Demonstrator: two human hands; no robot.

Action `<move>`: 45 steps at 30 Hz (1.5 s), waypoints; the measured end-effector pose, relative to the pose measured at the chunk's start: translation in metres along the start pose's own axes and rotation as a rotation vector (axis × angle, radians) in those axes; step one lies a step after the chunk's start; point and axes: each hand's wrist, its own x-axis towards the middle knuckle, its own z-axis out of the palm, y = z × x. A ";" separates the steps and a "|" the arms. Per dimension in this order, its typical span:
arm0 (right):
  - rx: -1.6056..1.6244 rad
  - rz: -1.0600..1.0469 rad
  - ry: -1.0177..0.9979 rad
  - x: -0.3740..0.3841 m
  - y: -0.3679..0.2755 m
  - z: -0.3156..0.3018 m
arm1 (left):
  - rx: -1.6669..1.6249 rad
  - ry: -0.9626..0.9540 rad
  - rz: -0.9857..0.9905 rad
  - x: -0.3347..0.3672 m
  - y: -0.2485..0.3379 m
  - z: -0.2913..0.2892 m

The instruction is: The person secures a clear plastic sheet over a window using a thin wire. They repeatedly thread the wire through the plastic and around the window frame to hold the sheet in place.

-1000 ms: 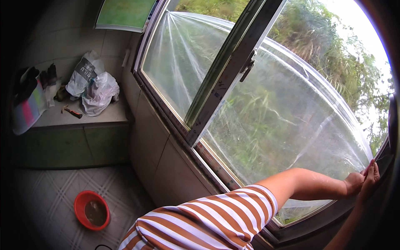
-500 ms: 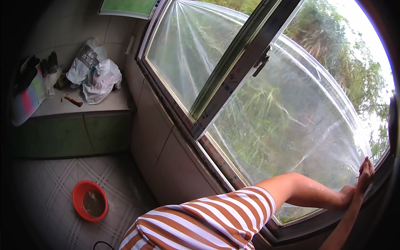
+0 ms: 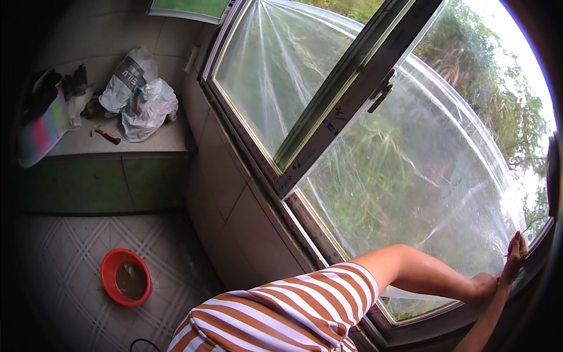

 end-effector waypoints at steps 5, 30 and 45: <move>0.020 0.014 0.055 -0.007 -0.022 -0.001 | 0.449 -0.105 0.172 0.005 0.001 -0.004; -0.039 -0.109 0.268 -0.060 -0.133 -0.012 | 0.960 -0.109 0.654 -0.017 0.013 -0.031; 0.125 -0.087 0.520 -0.104 -0.137 -0.055 | 0.985 -0.062 0.707 -0.013 0.005 -0.027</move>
